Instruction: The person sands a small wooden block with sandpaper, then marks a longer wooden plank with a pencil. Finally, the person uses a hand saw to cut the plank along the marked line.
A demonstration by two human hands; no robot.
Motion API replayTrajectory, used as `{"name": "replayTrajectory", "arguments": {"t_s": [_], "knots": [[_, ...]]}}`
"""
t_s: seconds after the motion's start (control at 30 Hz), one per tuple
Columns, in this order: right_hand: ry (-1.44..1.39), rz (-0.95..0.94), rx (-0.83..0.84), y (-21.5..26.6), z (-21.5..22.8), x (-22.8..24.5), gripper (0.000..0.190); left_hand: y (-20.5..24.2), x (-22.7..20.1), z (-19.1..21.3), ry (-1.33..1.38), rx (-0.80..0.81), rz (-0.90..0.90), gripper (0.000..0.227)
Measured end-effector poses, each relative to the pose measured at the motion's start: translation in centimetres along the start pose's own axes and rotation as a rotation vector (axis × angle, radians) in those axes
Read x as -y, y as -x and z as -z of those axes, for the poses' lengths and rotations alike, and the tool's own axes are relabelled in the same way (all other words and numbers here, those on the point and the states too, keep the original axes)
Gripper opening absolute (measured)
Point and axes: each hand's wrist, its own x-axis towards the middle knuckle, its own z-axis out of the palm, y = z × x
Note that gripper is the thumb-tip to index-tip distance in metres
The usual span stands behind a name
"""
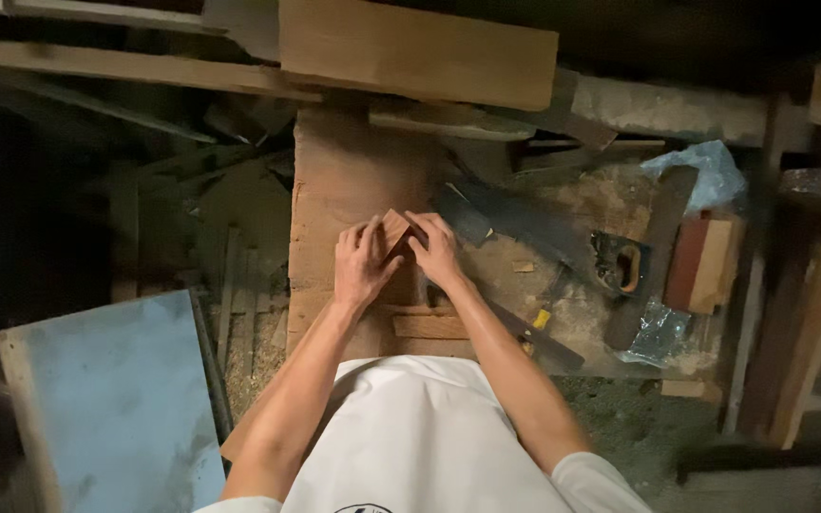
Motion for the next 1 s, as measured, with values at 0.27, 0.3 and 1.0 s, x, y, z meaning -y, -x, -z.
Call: {"name": "replayTrajectory", "arguments": {"t_s": [0.27, 0.3, 1.0], "knots": [[-0.017, 0.072, 0.034, -2.4, -0.7, 0.5, 0.041, 4.7, 2.6, 0.9, 0.047, -0.035, 0.128, 0.072], [-0.036, 0.045, 0.051, -2.6, -1.0, 0.7, 0.043, 5.1, 3.0, 0.6, 0.077, -0.052, 0.137, 0.07], [0.024, -0.064, -0.027, -1.5, -0.2, 3.4, 0.044, 6.0, 3.5, -1.0, 0.105, -0.122, 0.108, 0.064]]}}
